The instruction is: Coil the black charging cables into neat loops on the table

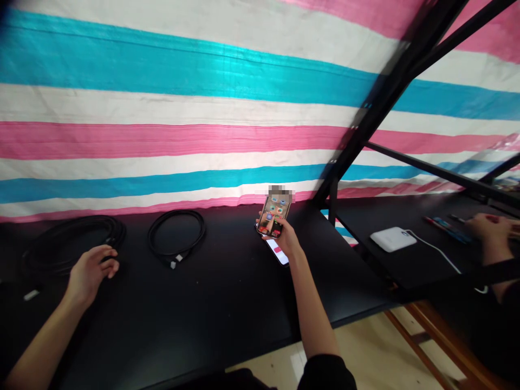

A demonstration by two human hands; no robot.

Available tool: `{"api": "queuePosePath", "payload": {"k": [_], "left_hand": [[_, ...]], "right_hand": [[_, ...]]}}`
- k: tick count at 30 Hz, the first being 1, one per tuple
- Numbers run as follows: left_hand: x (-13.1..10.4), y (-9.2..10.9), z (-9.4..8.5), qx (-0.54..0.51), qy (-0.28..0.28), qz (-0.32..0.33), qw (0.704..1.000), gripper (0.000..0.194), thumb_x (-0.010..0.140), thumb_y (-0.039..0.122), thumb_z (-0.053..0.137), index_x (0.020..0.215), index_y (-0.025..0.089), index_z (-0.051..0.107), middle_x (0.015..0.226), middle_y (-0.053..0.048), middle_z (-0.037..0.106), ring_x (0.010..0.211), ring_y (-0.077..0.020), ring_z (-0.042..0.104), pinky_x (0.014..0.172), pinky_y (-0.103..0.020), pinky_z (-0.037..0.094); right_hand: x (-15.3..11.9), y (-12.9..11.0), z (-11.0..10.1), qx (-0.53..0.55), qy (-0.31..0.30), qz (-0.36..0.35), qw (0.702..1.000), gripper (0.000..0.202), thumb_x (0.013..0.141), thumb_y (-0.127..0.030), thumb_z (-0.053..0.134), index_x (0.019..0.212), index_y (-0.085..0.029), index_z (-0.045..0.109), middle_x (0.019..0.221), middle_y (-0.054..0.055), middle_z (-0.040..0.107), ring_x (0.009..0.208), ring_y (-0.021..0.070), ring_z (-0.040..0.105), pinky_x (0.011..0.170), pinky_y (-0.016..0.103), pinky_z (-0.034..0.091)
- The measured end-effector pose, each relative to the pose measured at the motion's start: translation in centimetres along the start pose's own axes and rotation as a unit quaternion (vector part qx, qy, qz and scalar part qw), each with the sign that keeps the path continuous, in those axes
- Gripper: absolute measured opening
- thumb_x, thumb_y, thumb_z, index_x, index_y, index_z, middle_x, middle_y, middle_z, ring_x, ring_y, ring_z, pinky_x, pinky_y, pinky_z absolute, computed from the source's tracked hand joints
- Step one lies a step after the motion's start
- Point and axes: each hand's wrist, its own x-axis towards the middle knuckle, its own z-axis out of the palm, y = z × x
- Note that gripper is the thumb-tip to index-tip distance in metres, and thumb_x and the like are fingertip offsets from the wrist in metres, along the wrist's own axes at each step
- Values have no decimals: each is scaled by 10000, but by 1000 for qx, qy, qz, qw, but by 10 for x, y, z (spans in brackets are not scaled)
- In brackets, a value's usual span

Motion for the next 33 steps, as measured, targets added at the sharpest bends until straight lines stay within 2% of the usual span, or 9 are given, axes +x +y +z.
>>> {"api": "queuePosePath", "payload": {"k": [4, 8, 15, 21, 24, 28, 33], "left_hand": [[0, 0, -1, -7, -2, -4, 1000, 196, 603, 338, 593, 732, 192, 576, 656, 17, 570, 405, -125, 515, 335, -221, 341], [1, -1, -3, -18, -3, -4, 1000, 191, 597, 330, 605, 724, 189, 588, 651, 16, 576, 404, -127, 516, 335, -218, 337], [2, -3, -3, -20, -9, -5, 1000, 176, 615, 334, 611, 721, 194, 601, 658, 12, 582, 411, -132, 518, 336, -222, 343], [3, -2, -3, -18, -7, -10, 1000, 199, 609, 353, 611, 722, 190, 596, 657, 13, 579, 410, -131, 517, 337, -224, 342], [2, -2, -3, -14, -7, -9, 1000, 210, 593, 343, 612, 732, 188, 584, 658, 22, 579, 411, -128, 516, 341, -220, 343], [1, -1, -2, -12, -5, -8, 1000, 237, 585, 350, 609, 750, 185, 575, 664, 31, 582, 414, -125, 517, 346, -216, 341], [0, 1, -1, -12, -1, -12, 1000, 240, 586, 365, 607, 738, 184, 572, 655, 31, 579, 408, -125, 514, 342, -218, 334]], "right_hand": [[-1, 0, 0, 6, 2, -12, 1000, 376, 760, -271, 519, 1092, -147, 645, 1107, 112, 698, 924, 290, 689, 421, 307, 572], [-1, -1, 1, 7, -1, -10, 1000, 408, 755, -291, 513, 1099, -115, 644, 1086, 137, 701, 905, 305, 692, 398, 315, 569], [-1, 3, 1, -3, 35, -33, 999, 436, 713, -215, 609, 1147, -191, 624, 1067, 75, 712, 861, 269, 705, 343, 260, 542], [-1, 8, -2, -23, 72, -36, 996, 314, 671, -131, 708, 980, -180, 679, 899, 58, 744, 673, 203, 703, 302, 183, 480], [-1, 5, 0, -14, 72, -30, 997, 291, 702, -232, 681, 983, -159, 675, 914, 73, 740, 673, 218, 702, 277, 203, 467], [-1, -3, 5, 11, 67, -20, 997, 384, 783, -410, 521, 1009, -132, 658, 941, 108, 732, 682, 252, 705, 269, 263, 478], [-1, -8, 8, 34, 74, -12, 997, 427, 838, -431, 377, 1006, -140, 640, 902, 110, 735, 678, 260, 708, 294, 289, 496]]}}
